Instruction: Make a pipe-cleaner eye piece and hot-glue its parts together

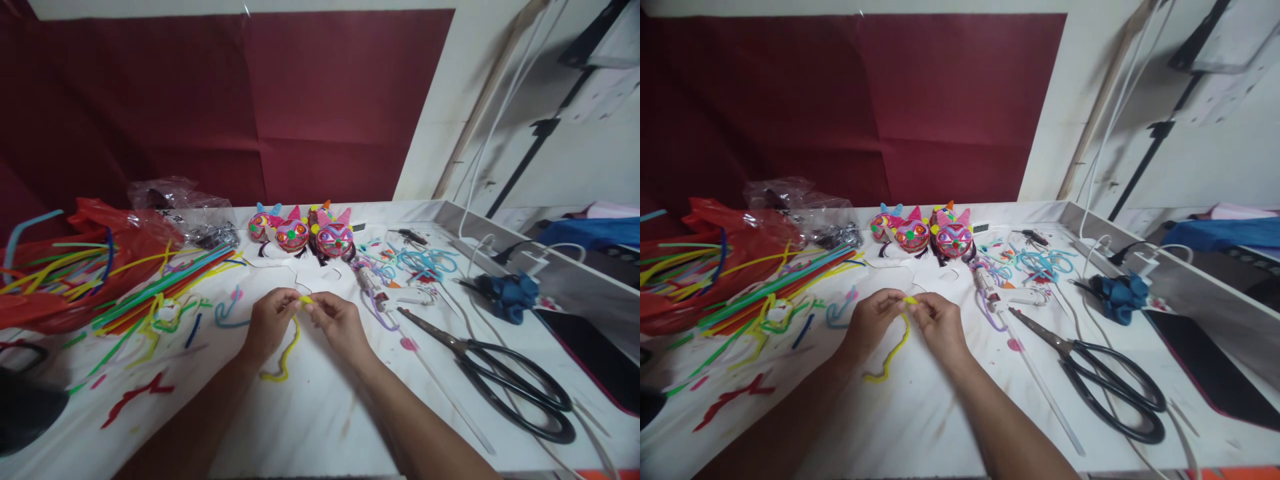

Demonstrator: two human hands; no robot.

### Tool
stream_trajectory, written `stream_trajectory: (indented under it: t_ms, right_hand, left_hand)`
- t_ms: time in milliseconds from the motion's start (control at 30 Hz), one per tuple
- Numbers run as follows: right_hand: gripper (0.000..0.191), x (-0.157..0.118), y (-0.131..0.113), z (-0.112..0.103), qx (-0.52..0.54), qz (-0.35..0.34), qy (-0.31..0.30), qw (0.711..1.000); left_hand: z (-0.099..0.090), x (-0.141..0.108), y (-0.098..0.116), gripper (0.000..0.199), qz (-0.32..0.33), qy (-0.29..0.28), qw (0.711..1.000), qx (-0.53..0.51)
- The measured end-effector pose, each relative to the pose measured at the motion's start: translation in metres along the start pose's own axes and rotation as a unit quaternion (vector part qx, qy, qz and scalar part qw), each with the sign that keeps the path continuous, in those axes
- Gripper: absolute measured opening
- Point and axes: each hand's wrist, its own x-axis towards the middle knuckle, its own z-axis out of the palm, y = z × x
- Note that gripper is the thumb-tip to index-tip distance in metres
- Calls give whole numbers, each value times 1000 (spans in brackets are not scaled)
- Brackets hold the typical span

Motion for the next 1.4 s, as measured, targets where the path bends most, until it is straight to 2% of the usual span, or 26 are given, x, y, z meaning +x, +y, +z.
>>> stream_trajectory:
  t_ms: [100,333,533,700,800,1000,1100,1300,1400]
  right_hand:
    - [24,-2,0,0,-22,5,-3,1000]
    - [24,-2,0,0,-5,13,5,1000]
    - [28,3,-2,-3,6,31,-16,999]
    - [29,5,-5,-5,11,50,3,999]
    - [27,4,-8,-4,14,56,8,998]
    - [23,4,-10,-2,23,54,18,998]
    - [21,3,-9,-2,25,56,23,998]
    - [19,1,-7,0,14,45,47,998]
    - [20,0,-7,1,20,35,57,998]
  left_hand:
    - [1,-2,2,14,3,-3,1000,4]
    - [1,-2,5,21,-37,-19,996,-81]
    - [-4,0,5,18,1,-21,1000,-20]
    - [-3,2,6,20,-39,-49,997,-44]
    - [-3,2,4,23,-45,-56,997,-20]
    - [-4,1,-5,24,12,-64,994,83]
    - [-3,-1,-5,22,28,-54,994,95]
    - [1,-7,3,16,122,-17,984,127]
    - [3,-9,6,15,117,-16,986,120]
